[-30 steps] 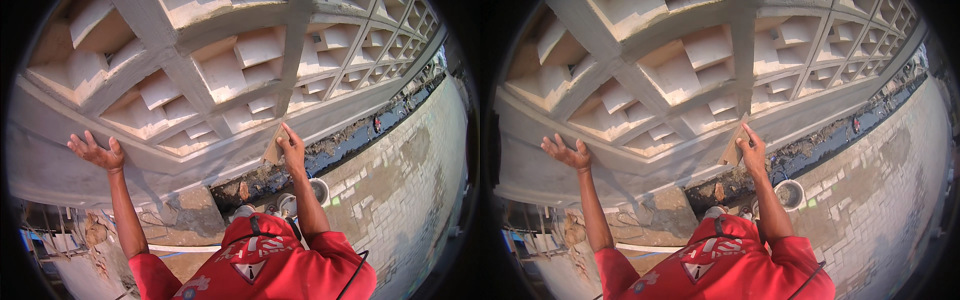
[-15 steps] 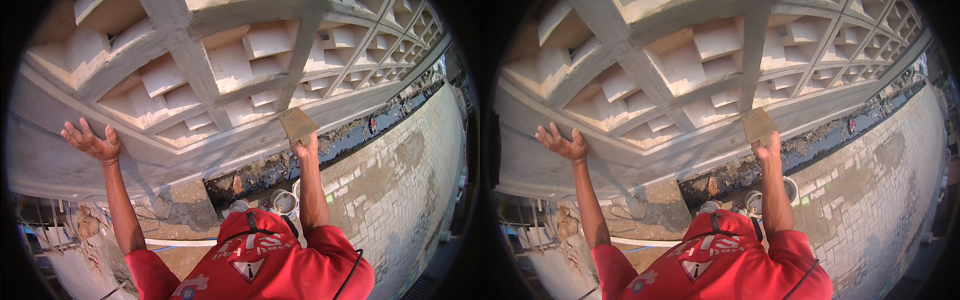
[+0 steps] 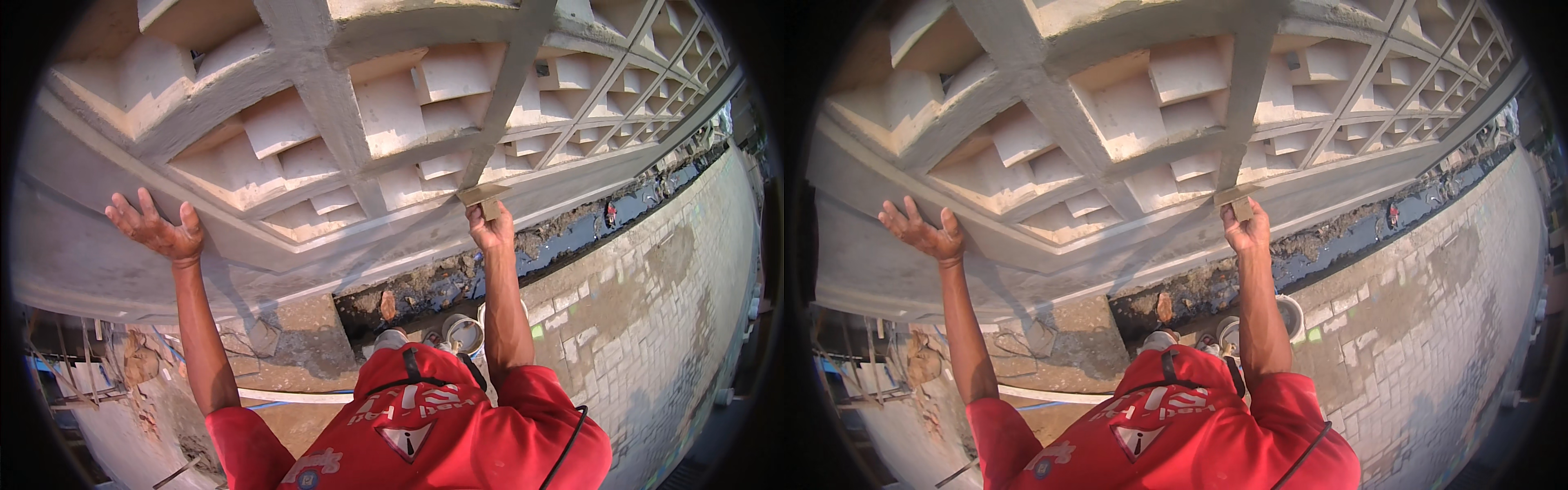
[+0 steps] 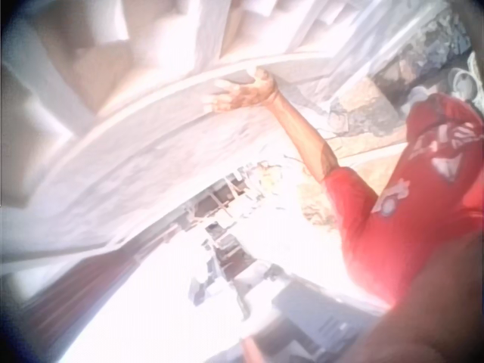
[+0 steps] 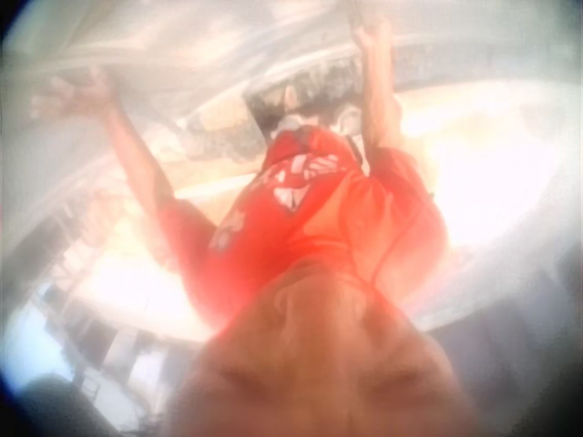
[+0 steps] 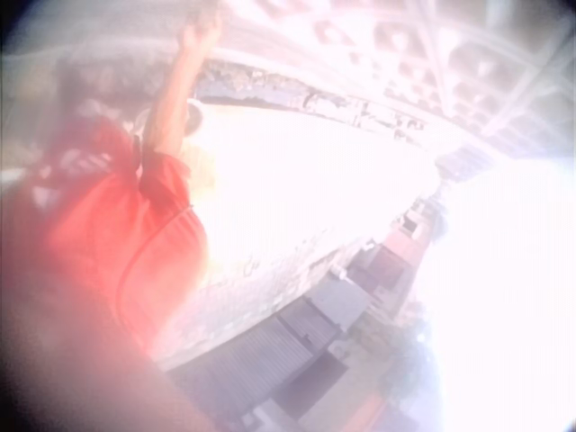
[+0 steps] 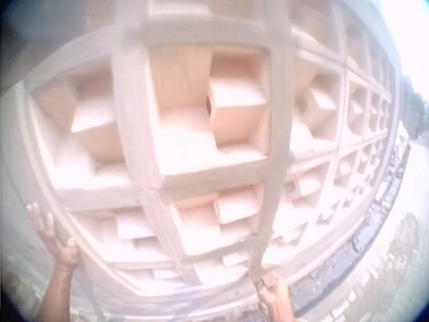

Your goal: The person smooths the surface of a white concrete lattice wall using a sanding block. The person repeatedly rubs the block along the edges and faces of the lattice structure.

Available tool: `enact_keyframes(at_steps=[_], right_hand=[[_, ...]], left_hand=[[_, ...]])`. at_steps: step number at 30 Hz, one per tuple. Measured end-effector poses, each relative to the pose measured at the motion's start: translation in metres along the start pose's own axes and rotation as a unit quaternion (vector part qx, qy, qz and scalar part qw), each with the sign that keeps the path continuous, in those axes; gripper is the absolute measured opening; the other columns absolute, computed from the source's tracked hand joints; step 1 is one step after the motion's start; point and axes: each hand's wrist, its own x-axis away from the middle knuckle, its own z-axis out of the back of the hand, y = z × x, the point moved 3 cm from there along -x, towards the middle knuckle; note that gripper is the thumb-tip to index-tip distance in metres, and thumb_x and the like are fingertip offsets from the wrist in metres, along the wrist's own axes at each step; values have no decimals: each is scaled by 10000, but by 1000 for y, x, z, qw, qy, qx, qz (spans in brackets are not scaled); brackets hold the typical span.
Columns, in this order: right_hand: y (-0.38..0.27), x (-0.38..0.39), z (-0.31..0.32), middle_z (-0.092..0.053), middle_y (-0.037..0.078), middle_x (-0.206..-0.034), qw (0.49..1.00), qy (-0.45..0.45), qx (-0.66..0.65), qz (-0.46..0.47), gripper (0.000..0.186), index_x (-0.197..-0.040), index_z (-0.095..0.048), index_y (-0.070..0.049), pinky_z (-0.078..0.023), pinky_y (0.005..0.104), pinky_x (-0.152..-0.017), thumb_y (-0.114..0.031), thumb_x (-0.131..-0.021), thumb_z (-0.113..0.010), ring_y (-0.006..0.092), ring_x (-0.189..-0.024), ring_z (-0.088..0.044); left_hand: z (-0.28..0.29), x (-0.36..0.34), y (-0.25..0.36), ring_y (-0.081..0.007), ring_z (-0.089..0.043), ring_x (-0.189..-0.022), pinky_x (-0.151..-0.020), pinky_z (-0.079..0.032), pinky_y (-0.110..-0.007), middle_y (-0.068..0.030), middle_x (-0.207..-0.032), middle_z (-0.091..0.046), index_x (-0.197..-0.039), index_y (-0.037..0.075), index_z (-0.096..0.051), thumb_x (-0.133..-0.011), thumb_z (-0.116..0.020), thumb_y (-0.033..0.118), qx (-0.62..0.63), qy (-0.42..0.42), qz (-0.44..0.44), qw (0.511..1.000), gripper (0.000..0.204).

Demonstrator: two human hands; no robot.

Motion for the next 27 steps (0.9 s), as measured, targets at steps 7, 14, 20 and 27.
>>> enact_keyframes(at_steps=[7,14,20,27], right_hand=[[1,2,-41,-591,197,-937,1000,11,0,8,259,-1027,-573,60,-608,297,-608,-137,-934,-434,293,-779,-619],[1,14,-101,-593,200,-993,996,50,37,63,234,-1080,-560,53,-617,301,-645,-102,-942,-454,285,-780,-630],[0,77,-142,-611,185,-1026,983,-167,78,6,283,-1111,-574,38,-609,337,-641,-155,-929,-477,274,-828,-627],[-55,99,-44,-650,139,-1036,961,-88,243,96,369,-1223,-543,15,-579,364,-731,-130,-897,-450,240,-851,-672]], left_hand=[[2,-1,0,-401,-175,-1420,-1136,-188,-533,-181,-1519,-266,-1405,113,-415,-892,-508,445,-3,0,3,1000,618],[-2,1,2,-382,-170,-1427,-1148,-190,-527,-173,-1509,-285,-1389,126,-429,-896,-473,483,-10,8,11,1000,610],[-1,1,0,-376,-166,-1429,-1148,-192,-524,-166,-1510,-286,-1380,128,-438,-898,-472,483,-13,7,9,1000,599],[0,-1,3,-366,-156,-1434,-1149,-181,-529,-162,-1515,-278,-1391,143,-428,-895,-476,468,-9,8,9,1000,594]])
